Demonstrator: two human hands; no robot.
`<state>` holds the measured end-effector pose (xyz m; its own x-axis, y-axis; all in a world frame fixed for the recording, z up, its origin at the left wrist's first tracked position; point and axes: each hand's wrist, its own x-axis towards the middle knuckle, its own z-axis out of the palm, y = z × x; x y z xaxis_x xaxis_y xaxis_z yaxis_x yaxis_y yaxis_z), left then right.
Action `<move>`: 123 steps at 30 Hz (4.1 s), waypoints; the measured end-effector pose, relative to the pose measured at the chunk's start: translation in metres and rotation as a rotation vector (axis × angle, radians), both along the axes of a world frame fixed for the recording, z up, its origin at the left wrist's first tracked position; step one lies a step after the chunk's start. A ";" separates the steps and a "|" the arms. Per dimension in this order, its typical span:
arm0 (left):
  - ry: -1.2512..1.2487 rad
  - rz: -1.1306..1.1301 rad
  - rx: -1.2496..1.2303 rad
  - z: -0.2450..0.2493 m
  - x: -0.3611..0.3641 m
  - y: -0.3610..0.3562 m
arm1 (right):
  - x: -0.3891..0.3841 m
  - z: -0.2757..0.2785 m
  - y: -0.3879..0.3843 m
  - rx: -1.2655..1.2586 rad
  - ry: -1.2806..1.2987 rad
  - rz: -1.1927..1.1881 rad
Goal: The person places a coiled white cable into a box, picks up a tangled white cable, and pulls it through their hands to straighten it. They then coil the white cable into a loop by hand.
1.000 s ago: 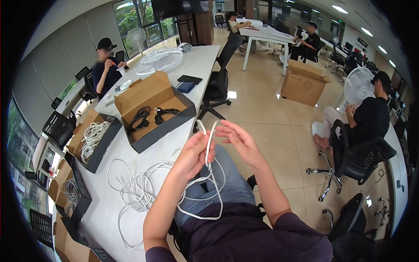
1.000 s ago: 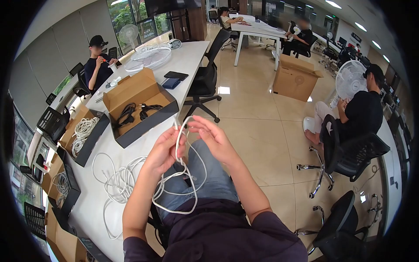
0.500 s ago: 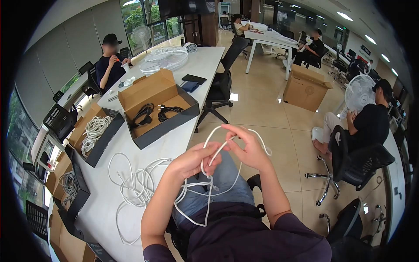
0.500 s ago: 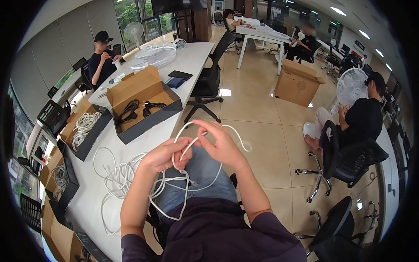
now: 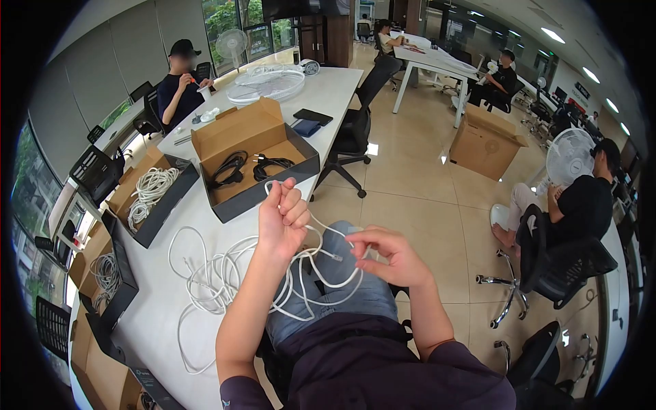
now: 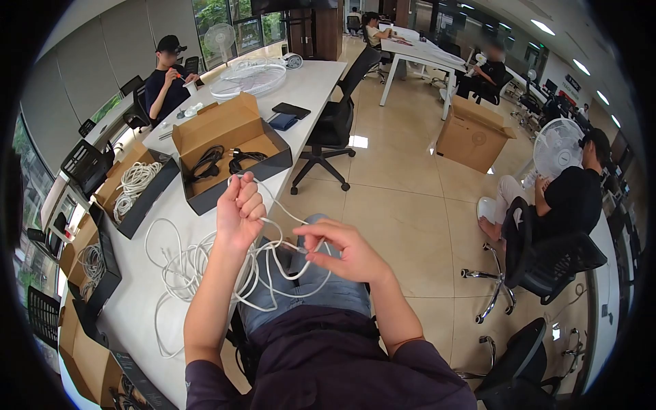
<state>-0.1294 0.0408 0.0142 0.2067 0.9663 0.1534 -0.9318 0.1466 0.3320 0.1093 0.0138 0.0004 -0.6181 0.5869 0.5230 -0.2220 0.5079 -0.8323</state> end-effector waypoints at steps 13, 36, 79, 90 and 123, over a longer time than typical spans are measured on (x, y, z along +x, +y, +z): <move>-0.029 -0.118 0.075 0.033 0.018 -0.041 | -0.037 -0.006 -0.009 0.131 -0.327 -0.557; 0.196 -0.113 -0.047 0.041 0.028 -0.049 | -0.049 -0.039 -0.009 0.051 -0.422 -0.482; 0.360 1.508 0.726 0.109 -0.147 -0.161 | 0.153 -0.159 0.126 -0.764 1.156 -1.008; -0.134 0.855 0.567 0.092 -0.201 -0.143 | 0.139 -0.148 0.103 -0.899 0.131 -0.691; -0.216 0.499 1.233 0.133 -0.116 -0.236 | -0.178 -0.061 0.071 0.043 -1.002 0.153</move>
